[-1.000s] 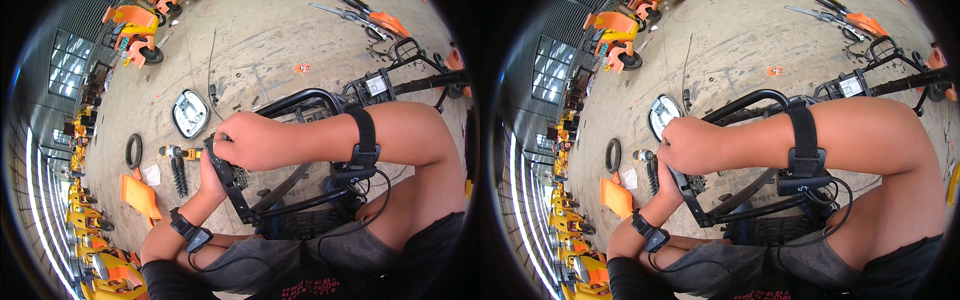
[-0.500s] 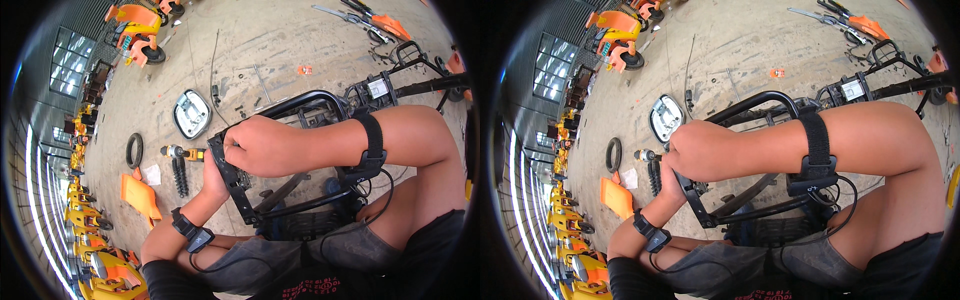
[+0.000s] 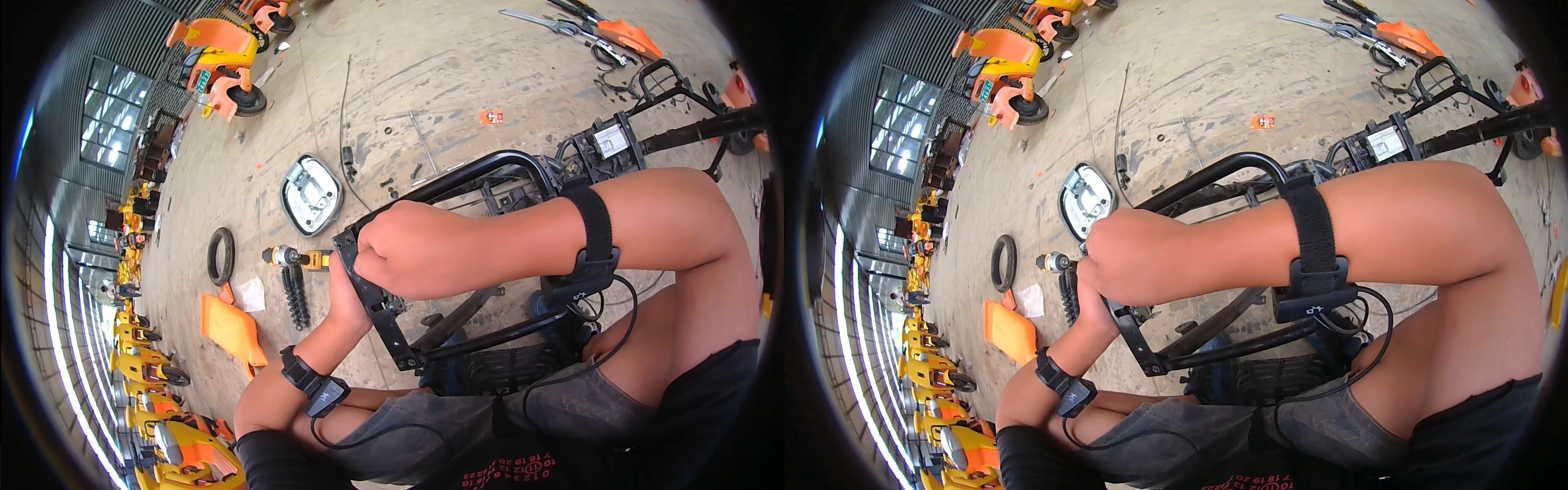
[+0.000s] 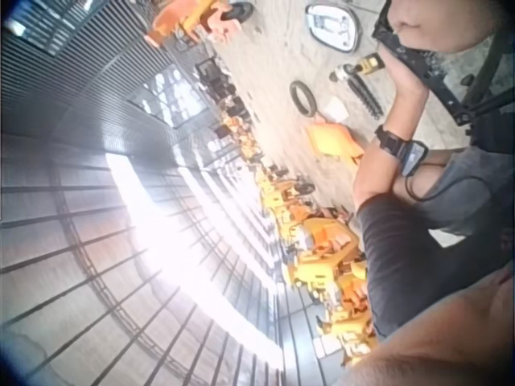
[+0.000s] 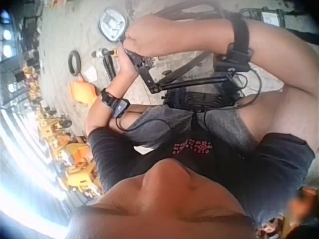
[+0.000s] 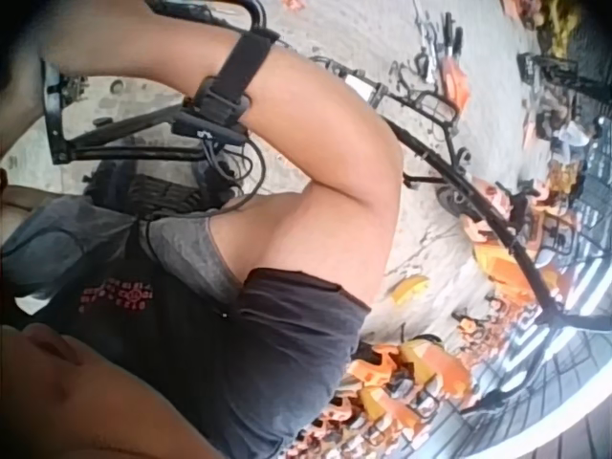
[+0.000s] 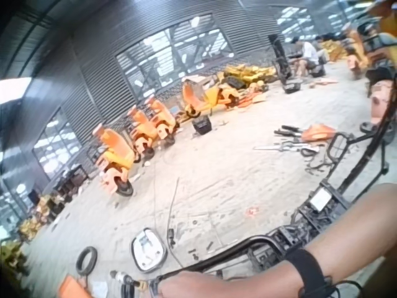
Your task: The person assembles a scooter frame by hand, inserting and tightening bolts and nuts into the handlebar stem area. The person repeatedly adjusts the frame and fasteners to secure the components.
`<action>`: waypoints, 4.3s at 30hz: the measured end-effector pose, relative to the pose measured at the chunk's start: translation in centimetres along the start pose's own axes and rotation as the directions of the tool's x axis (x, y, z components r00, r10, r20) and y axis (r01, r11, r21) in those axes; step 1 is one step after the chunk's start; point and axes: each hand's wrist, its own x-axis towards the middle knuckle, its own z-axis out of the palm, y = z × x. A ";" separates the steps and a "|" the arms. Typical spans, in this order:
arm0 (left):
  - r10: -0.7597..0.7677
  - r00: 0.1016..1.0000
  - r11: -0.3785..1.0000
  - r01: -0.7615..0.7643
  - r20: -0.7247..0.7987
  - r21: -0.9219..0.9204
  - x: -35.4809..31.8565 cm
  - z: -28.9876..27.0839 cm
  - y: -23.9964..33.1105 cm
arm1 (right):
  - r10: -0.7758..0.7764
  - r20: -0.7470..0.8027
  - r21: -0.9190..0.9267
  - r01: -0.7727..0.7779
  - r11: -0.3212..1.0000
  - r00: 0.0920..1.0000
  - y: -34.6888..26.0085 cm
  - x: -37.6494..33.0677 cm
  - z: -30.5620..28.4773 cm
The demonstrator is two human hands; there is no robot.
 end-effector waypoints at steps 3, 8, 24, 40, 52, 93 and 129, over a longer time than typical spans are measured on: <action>0.001 1.000 1.000 -0.001 -0.015 -0.029 0.2 0.1 -0.1 | 0.045 -0.056 0.080 -0.041 0.996 0.997 0.2 0.4 0.6; 0.001 0.997 0.997 0.005 0.081 -0.073 0.8 -2.0 -0.9 | 0.219 -0.041 0.286 -0.199 0.937 0.975 -0.6 0.5 0.0; 0.074 0.990 0.992 -0.060 0.122 -0.115 1.4 -1.2 -1.3 | 0.451 0.032 0.445 -0.417 0.793 0.892 0.0 3.2 0.1; 0.703 0.511 0.704 -0.597 0.494 -0.384 2.3 0.5 -3.3 | -0.306 0.007 -0.147 0.303 0.942 0.952 -1.8 -1.5 3.6; 0.149 0.989 0.988 -0.147 -0.025 0.048 1.0 -2.2 -1.4 | -0.178 0.512 -0.011 0.214 0.977 0.840 -1.0 -5.3 4.6; 0.036 0.999 0.999 -0.036 -0.002 0.015 1.1 -2.2 -1.3 | 0.038 0.544 -0.381 0.207 0.901 0.838 -1.2 -6.2 3.3; 0.053 0.986 0.993 -0.036 0.160 -0.108 1.8 -2.4 -1.6 | 0.396 0.077 0.441 -0.388 0.809 0.915 0.2 2.9 0.5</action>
